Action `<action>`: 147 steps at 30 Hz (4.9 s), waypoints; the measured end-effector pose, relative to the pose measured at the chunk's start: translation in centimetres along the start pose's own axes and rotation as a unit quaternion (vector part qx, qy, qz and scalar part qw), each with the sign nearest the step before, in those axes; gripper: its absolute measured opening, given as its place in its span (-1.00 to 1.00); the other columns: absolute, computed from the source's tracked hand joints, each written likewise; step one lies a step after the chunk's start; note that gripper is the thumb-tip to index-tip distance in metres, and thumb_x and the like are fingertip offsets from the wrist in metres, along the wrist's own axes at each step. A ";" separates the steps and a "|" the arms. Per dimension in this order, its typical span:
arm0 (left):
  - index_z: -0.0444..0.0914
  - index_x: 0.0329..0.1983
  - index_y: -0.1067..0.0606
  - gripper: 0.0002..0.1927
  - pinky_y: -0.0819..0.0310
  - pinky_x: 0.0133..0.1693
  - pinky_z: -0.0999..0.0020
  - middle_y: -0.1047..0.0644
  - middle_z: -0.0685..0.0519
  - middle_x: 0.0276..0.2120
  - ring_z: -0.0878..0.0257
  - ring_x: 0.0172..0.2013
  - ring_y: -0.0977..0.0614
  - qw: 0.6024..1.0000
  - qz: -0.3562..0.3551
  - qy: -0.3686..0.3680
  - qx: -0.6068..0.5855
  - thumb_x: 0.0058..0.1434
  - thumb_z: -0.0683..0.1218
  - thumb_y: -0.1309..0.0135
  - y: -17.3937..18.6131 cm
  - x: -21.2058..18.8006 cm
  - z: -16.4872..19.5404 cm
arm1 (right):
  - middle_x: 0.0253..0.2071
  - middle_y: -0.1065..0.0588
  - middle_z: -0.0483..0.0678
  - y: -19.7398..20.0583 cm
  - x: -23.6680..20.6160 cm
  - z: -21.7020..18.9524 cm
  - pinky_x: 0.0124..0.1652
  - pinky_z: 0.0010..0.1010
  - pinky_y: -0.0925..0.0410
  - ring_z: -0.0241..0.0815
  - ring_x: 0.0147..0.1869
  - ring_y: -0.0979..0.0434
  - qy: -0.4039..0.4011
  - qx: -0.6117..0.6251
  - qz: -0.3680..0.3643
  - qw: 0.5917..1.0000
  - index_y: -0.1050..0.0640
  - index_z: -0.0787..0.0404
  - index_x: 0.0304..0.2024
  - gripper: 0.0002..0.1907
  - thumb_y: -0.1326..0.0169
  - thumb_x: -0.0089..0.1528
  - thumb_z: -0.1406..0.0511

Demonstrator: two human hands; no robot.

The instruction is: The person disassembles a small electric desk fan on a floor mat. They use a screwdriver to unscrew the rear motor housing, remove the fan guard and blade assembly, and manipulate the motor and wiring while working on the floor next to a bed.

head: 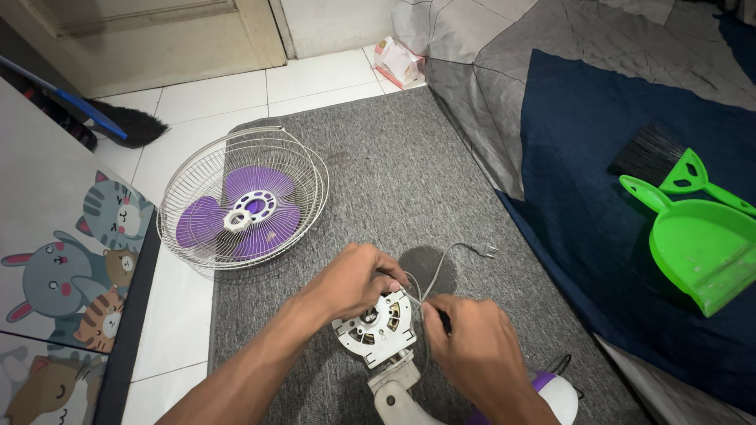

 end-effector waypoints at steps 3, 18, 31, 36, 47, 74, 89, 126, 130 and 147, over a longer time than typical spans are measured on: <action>-0.30 -0.16 -0.67 -0.80 -0.66 -0.12 0.22 -0.71 -0.11 -0.19 0.15 -0.20 -0.77 1.000 -0.006 -0.001 -0.011 0.19 -0.23 -0.12 0.0 0.1 -0.2 | -0.57 -0.59 0.16 0.0 0.0 0.1 -0.34 -0.14 -0.43 0.07 -0.54 -0.62 0.006 0.009 0.001 1.000 -0.70 0.18 -0.18 -0.71 -0.13 0.24 0.14; -0.34 -0.18 -0.66 -0.82 -0.65 -0.19 0.28 -0.72 -0.11 -0.26 0.19 -0.25 -0.77 0.999 0.012 -0.027 -0.018 0.16 -0.25 -0.13 0.0 0.3 -0.3 | -0.28 -0.56 0.05 -5.4 -1.0 1.5 -0.32 0.06 -0.44 0.27 -0.32 -0.59 0.123 -0.166 0.194 0.959 -0.60 0.04 0.00 -0.66 -0.03 0.20 0.17; -0.31 -0.21 -0.69 -0.82 -0.65 -0.26 0.25 -0.72 -0.08 -0.29 0.21 -0.33 -0.75 1.000 0.013 -0.005 -0.020 0.19 -0.27 -0.11 -0.5 0.8 -0.1 | -0.21 -0.62 0.14 -1.0 2.8 0.3 -0.01 -0.07 -0.46 0.13 -0.06 -0.64 -0.003 -0.082 -0.068 0.994 -0.70 0.04 -0.08 -0.75 -0.10 0.24 0.23; -0.32 -0.15 -0.65 -0.81 -0.60 -0.30 0.11 -0.72 -0.16 -0.32 0.05 -0.37 -0.72 0.997 -0.013 0.069 -0.025 0.23 -0.28 -0.07 -0.6 0.8 -0.5 | -0.32 -0.67 -0.02 1.7 5.4 0.1 -0.11 -0.28 -0.50 -0.19 -0.22 -0.71 0.022 -0.066 -0.179 0.981 -0.72 0.14 -0.15 -0.77 -0.14 0.24 0.23; -0.31 -0.21 -0.67 -0.84 -0.59 -0.25 0.23 -0.70 -0.11 -0.35 0.16 -0.37 -0.73 0.999 0.009 -0.038 0.016 0.19 -0.22 -0.14 -0.4 0.7 -0.7 | -0.49 -0.62 -0.10 1.0 8.4 4.6 -0.43 -0.44 -0.29 -0.38 -0.47 -0.46 0.034 0.117 -0.296 0.947 -0.74 0.19 -0.14 -0.76 -0.12 0.27 0.26; -0.33 -0.35 -0.60 -0.89 -0.55 -0.19 0.16 -0.66 -0.15 -0.34 0.06 -0.23 -0.70 0.983 -0.108 -0.004 0.148 0.09 -0.30 -0.09 0.0 2.7 -0.8 | -0.39 -0.67 -0.05 0.5 1.7 0.5 -0.16 -0.21 -0.45 -0.08 -0.31 -0.68 0.027 0.011 -0.070 0.997 -0.72 -0.06 -0.06 -0.71 -0.14 0.18 0.18; -0.33 -0.20 -0.62 -0.69 -0.62 -0.10 0.21 -0.64 -0.14 -0.21 0.09 -0.17 -0.70 0.969 -0.149 0.059 0.188 0.05 -0.41 0.00 -0.7 4.4 -0.6 | -0.41 -0.63 0.07 1.5 1.4 -0.7 -0.10 -0.08 -0.46 0.10 -0.21 -0.66 -0.021 -0.024 -0.107 0.994 -0.68 -0.04 -0.07 -0.73 -0.08 0.20 0.22; -0.32 -0.29 -0.60 -0.70 -0.56 -0.23 0.12 -0.65 -0.16 -0.40 0.06 -0.31 -0.71 0.989 -0.059 -0.001 0.138 0.02 -0.39 0.08 -1.1 3.2 0.1 | -0.22 -0.63 0.02 1.3 1.2 0.8 -0.09 -0.10 -0.46 0.08 -0.13 -0.64 0.073 -0.112 -0.032 0.990 -0.68 -0.02 -0.11 -0.74 -0.11 0.21 0.15; -0.30 -0.30 -0.60 -0.71 -0.58 -0.23 0.15 -0.65 -0.14 -0.40 0.07 -0.31 -0.71 0.989 -0.064 -0.005 0.133 0.03 -0.38 0.08 -1.1 3.6 -0.4 | -0.26 -0.59 0.02 0.5 0.9 1.0 -0.15 -0.05 -0.45 0.14 -0.19 -0.62 0.082 -0.122 0.013 0.989 -0.67 0.04 -0.17 -0.78 -0.09 0.22 0.15; -0.30 -0.33 -0.62 -0.75 -0.59 -0.24 0.16 -0.66 -0.12 -0.37 0.10 -0.31 -0.71 0.986 -0.079 0.034 0.142 0.02 -0.38 0.00 -1.0 4.3 -0.6 | -0.21 -0.56 -0.07 -0.9 0.5 1.2 -0.23 -0.11 -0.46 0.06 -0.29 -0.63 0.044 -0.137 0.005 0.990 -0.66 -0.02 -0.06 -0.71 -0.04 0.24 0.12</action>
Point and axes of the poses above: each hand's wrist, its own x-axis towards the middle knuckle, its own y-axis out of the back of the hand, z = x × y, the point moved 2 cm from there along x, towards the middle knuckle
